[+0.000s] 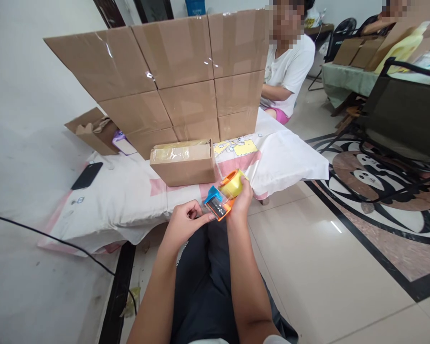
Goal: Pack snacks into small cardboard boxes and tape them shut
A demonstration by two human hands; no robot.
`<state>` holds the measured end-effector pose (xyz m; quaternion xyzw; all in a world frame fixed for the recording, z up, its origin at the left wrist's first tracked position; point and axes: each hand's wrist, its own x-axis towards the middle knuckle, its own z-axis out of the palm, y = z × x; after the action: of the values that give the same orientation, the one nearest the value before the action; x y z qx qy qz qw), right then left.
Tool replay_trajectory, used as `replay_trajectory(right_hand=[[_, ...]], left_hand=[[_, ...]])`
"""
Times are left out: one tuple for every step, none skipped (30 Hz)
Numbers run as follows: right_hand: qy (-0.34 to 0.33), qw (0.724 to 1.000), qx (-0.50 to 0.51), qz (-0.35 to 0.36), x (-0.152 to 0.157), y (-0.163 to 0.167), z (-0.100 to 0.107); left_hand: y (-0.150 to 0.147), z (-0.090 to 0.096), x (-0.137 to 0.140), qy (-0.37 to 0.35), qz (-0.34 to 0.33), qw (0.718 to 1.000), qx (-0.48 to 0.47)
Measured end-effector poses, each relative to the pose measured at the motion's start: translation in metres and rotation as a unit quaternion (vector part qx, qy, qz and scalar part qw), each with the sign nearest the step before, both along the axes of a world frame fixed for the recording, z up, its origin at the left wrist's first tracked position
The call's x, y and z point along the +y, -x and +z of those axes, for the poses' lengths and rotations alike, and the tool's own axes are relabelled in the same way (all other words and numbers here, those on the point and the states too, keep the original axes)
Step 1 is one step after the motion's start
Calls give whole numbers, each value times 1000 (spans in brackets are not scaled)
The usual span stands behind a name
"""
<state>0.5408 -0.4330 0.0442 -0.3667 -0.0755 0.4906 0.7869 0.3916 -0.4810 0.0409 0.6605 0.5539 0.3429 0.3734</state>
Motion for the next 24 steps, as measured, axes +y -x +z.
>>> replay_trajectory(right_hand=[[-1, 1000, 4, -10, 1, -2, -1], [0, 1000, 12, -18, 2, -4, -2], [0, 1000, 19, -22, 3, -6, -4], [0, 1000, 18, -22, 4, -8, -5], [2, 1000, 16, -21, 6, -9, -7], [4, 1000, 13, -21, 8, -10, -8], [6, 1000, 9, -23, 9, -11, -10], [9, 1000, 7, -25, 10, -11, -11], [9, 1000, 7, -26, 11, -11, -12], [8, 1000, 10, -25, 11, -11, -12], [6, 1000, 12, -22, 11, -11, -12], [5, 1000, 16, -18, 10, -11, -11], [5, 1000, 21, -14, 9, -10, -10], [6, 1000, 26, -10, 9, -10, -9], [8, 999, 32, -6, 8, -9, -7], [10, 999, 36, -1, 7, -7, -6], [10, 999, 39, 6, 6, -6, -4], [9, 999, 41, 12, 5, -5, -3], [8, 999, 43, 15, 5, -3, -2], [8, 999, 46, 18, 4, -2, -2], [9, 998, 50, 21, 4, -1, -2], [10, 998, 55, 23, 4, -1, -2], [11, 998, 60, 25, 4, -1, -2], [11, 997, 65, 27, 4, 0, -2]], left_hand=[[-2, 0, -1, -11, 7, 1000, 13], [-3, 1, -2, -21, 13, 999, 22], [-5, 1, -2, -30, 17, 999, 28], [-7, 1, -3, -37, 20, 999, 34], [-8, 2, -3, -42, 22, 998, 40], [-10, 2, -2, -46, 24, 998, 46], [-11, 2, -2, -50, 27, 997, 53], [-12, 2, -2, -54, 31, 996, 61], [-13, 1, -2, -60, 37, 995, 70], [-14, 0, -2, -66, 43, 994, 77], [-15, -1, -2, -71, 48, 993, 83], [-15, -3, -2, -74, 52, 992, 86], [-15, -4, -2, -75, 53, 992, 84], [-15, -5, -2, -74, 51, 993, 77], [-14, -6, -1, -70, 41, 995, 65], [-13, -7, -1, -65, 26, 996, 50], [-11, -7, 0, -60, 9, 998, 34], [-10, -8, 1, -54, -9, 998, 19], [-8, -8, 1, -49, -23, 998, 7], [-6, -8, 2, -45, -34, 998, -2], [-5, -8, 3, -42, -40, 998, -9], [-5, -9, 3, -39, -43, 998, -14], [-4, -10, 4, -36, -46, 998, -17], [-4, -10, 4, -32, -49, 998, -19]])
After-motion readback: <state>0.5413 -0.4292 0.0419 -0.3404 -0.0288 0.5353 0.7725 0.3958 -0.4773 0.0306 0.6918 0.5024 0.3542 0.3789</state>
